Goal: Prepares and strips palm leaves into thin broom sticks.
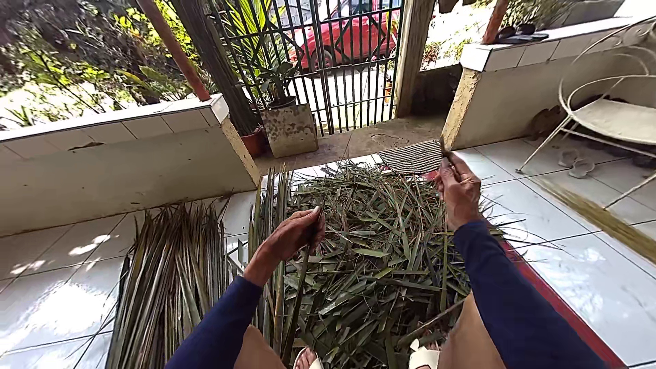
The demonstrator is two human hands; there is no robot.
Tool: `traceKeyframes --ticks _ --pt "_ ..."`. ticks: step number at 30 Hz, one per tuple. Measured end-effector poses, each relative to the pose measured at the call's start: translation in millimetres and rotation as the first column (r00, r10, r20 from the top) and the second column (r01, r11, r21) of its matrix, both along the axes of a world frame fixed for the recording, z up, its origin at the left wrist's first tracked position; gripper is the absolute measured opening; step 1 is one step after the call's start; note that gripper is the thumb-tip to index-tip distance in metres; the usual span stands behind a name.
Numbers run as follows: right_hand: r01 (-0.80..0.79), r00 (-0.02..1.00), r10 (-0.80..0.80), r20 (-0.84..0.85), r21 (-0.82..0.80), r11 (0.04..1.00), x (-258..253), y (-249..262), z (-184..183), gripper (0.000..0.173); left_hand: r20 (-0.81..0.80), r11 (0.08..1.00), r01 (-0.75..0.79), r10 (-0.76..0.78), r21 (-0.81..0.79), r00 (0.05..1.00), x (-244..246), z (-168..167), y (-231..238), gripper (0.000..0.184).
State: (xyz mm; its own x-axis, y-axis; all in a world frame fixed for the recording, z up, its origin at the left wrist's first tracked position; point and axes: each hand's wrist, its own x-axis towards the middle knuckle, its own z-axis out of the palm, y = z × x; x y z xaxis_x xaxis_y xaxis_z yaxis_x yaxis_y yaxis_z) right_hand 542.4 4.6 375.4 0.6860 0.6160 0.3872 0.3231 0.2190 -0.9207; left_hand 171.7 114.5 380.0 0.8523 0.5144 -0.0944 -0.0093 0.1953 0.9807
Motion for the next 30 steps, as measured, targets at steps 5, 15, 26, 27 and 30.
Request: traceKeyframes --ticks 5,15,26,27,30 --pt "-0.333 0.894 0.357 0.270 -0.134 0.933 -112 0 -3 0.037 0.066 0.995 0.003 0.003 -0.096 0.998 23 -4 1 0.050" --pt "-0.350 0.837 0.382 0.391 -0.153 0.924 -138 7 -19 0.033 0.090 0.970 0.160 -0.146 -0.185 0.985 42 -5 -9 0.046" --pt "-0.190 0.829 0.267 0.491 -0.201 0.961 -141 1 -17 0.033 0.080 0.950 0.209 -0.195 -0.234 0.977 38 -4 -10 0.045" --pt "-0.190 0.830 0.270 0.489 -0.207 0.960 -142 1 -16 0.033 0.078 0.952 0.202 -0.188 -0.231 0.979 38 -4 -11 0.046" --pt "-0.197 0.836 0.287 0.469 -0.231 0.953 -143 1 -15 0.034 0.052 0.961 0.178 -0.170 -0.210 0.984 38 -3 -14 0.046"
